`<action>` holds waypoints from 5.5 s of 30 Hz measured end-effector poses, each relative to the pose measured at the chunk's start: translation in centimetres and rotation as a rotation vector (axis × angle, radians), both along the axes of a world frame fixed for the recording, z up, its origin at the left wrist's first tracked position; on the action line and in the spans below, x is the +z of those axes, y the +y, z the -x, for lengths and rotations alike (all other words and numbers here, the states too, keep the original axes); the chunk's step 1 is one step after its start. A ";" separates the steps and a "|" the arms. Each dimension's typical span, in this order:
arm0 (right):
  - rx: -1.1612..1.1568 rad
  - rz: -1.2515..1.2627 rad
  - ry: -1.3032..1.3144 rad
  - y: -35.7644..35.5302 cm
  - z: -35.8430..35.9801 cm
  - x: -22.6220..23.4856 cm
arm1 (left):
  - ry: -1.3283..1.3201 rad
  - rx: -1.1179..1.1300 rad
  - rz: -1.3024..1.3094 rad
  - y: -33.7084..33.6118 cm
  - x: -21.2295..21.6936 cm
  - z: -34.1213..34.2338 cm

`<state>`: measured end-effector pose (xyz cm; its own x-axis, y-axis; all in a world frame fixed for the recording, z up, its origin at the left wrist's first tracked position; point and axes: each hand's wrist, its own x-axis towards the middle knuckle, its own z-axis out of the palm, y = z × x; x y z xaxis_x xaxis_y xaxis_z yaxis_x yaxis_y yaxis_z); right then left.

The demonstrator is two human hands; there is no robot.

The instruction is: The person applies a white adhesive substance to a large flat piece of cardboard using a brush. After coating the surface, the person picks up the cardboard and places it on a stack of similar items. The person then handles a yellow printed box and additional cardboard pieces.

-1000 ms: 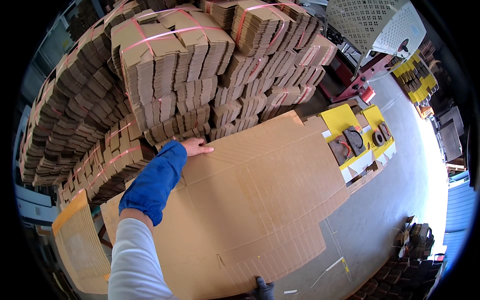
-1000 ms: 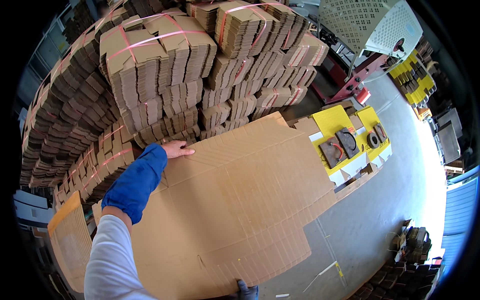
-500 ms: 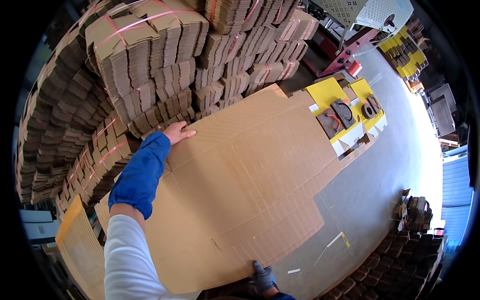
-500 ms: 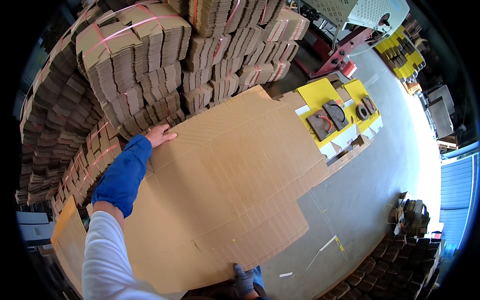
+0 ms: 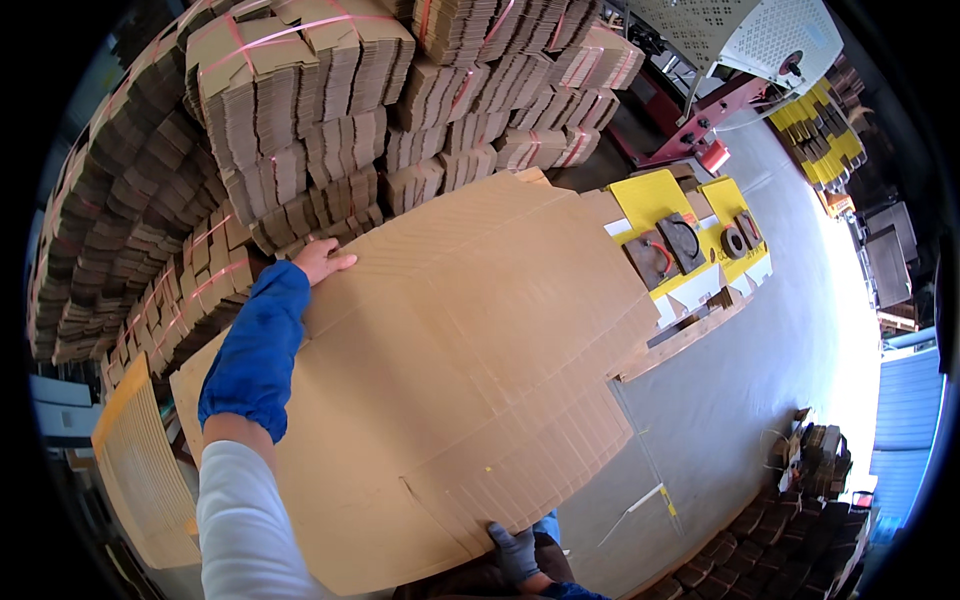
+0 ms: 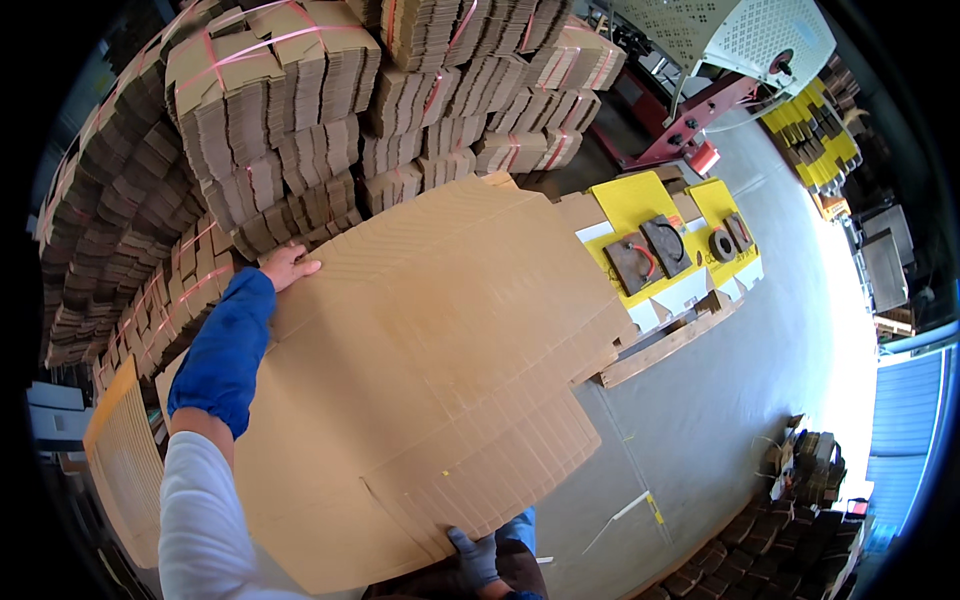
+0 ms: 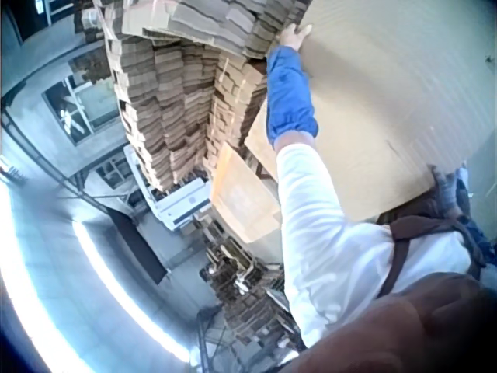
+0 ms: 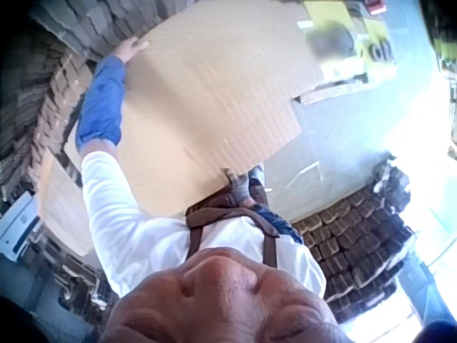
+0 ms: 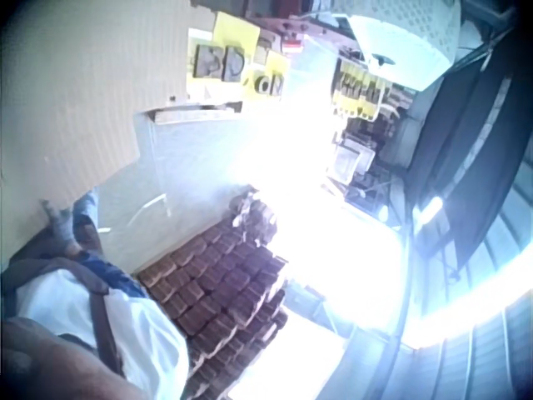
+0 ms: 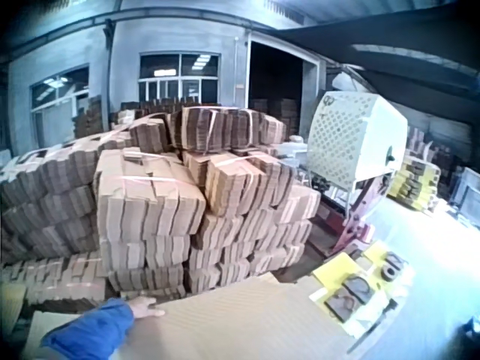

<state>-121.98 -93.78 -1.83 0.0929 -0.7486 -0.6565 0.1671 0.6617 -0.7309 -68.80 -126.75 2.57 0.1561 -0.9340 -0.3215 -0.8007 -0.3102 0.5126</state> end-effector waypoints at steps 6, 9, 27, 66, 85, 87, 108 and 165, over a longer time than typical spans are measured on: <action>0.160 -0.010 -0.010 -5.1 6.4 1.2 | 0.032 0.209 -0.039 5.6 0.6 1.9; 0.268 -0.015 -0.052 -8.7 9.5 1.4 | 0.000 0.319 0.089 9.1 0.2 2.6; 0.753 0.225 0.090 -36.0 16.4 1.2 | 0.034 0.922 0.077 19.6 -3.1 10.9; 1.274 1.821 0.821 -50.2 6.5 5.6 | -0.284 1.294 -0.050 13.1 -3.2 23.3; 1.459 1.421 1.250 -37.7 4.5 5.7 | 0.293 1.675 -0.091 60.6 -10.2 68.6; 1.424 1.387 1.325 -34.0 6.7 6.7 | 0.307 1.763 -0.251 69.0 -9.8 76.5; 1.496 1.057 0.221 4.5 -12.5 4.4 | 0.888 2.007 0.680 85.5 -12.0 47.5; 0.799 -0.481 -0.315 59.9 -64.9 -6.7 | 0.858 1.245 0.248 129.5 2.8 -40.4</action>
